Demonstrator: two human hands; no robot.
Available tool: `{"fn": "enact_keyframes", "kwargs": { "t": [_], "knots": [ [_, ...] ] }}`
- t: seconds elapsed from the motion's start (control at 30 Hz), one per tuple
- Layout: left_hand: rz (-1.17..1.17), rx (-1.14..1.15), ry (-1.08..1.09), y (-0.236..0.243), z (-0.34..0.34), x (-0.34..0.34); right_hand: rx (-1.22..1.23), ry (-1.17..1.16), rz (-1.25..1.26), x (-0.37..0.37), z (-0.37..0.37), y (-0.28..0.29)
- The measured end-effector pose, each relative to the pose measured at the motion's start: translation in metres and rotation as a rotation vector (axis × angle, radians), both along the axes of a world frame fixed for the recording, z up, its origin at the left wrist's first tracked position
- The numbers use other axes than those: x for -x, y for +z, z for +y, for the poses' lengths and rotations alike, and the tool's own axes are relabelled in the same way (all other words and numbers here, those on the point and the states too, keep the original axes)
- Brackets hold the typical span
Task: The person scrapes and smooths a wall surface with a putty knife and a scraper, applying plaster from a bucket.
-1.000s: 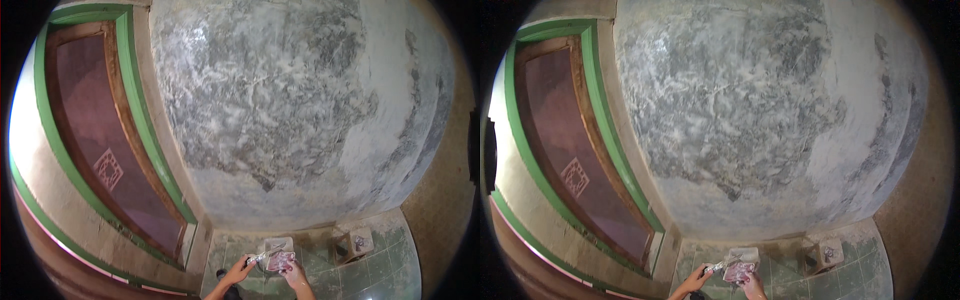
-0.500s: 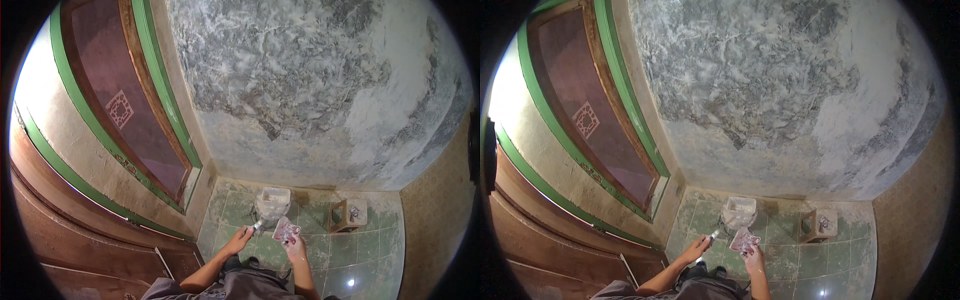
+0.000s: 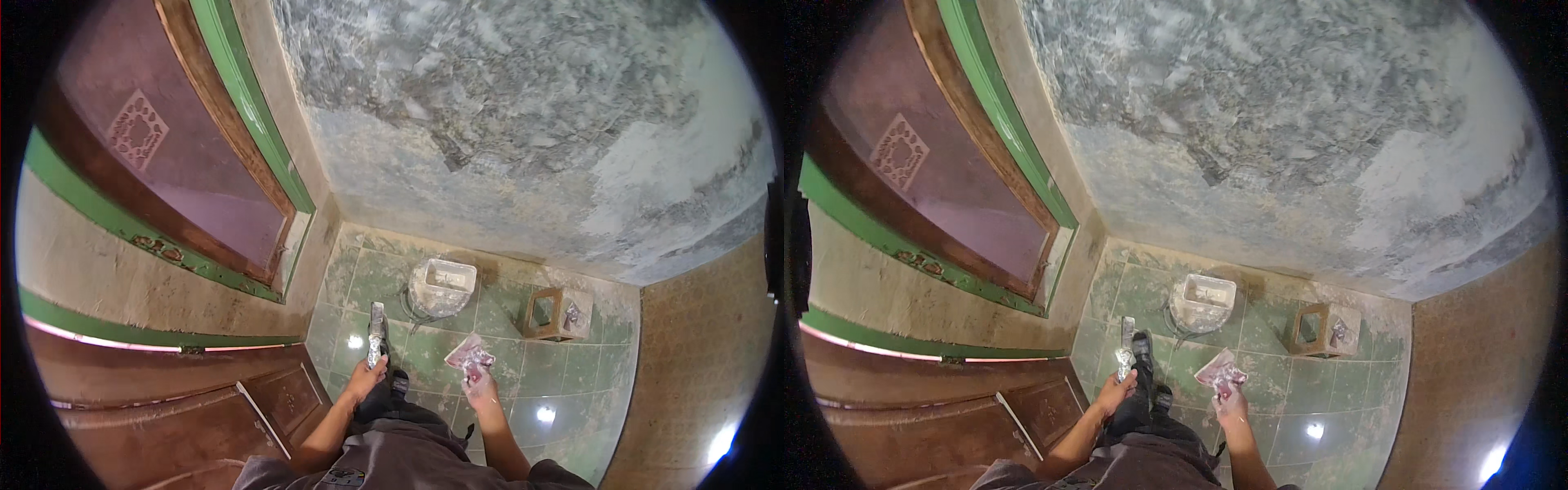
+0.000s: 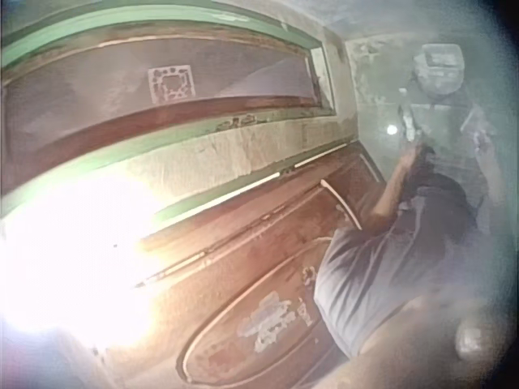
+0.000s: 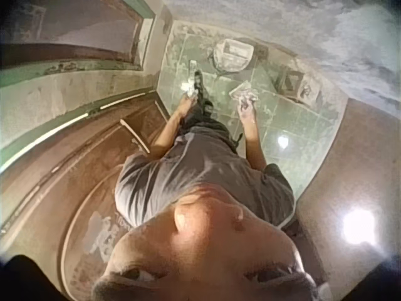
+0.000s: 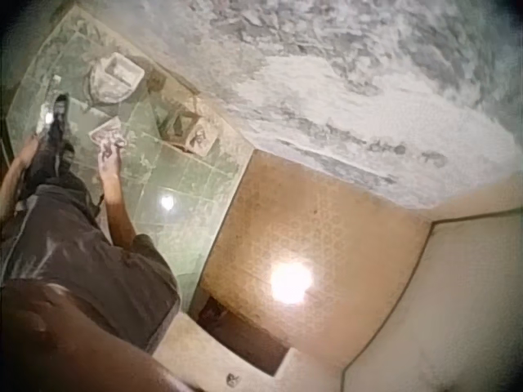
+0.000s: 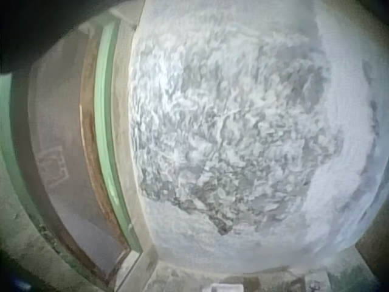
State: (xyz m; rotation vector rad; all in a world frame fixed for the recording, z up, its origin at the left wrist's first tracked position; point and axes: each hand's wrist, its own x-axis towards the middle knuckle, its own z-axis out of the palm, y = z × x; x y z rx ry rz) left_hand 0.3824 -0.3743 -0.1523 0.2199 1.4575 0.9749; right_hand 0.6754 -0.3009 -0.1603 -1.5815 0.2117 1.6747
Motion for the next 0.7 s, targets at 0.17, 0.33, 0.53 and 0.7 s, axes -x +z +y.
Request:
{"fn": "enact_keyframes", "kwargs": {
  "t": [0.17,0.33,0.53,0.7],
  "knots": [
    [-0.066,-0.016,0.055,-0.095,0.047,0.036,-0.085,0.035,-0.085,0.019,0.07,0.004],
    [-0.025,-0.067,0.089,-0.173,0.127,0.079,-0.46,0.025,-0.032,0.002,0.143,-0.034],
    [-0.039,0.066,-0.02,-0.232,0.224,0.087,-0.389,-0.246,-0.018,-0.011,0.224,-0.055],
    [-0.044,0.074,-0.019,-0.307,0.255,0.063,-0.325,-0.213,-0.128,-0.04,0.281,-0.165]
  ]
}}
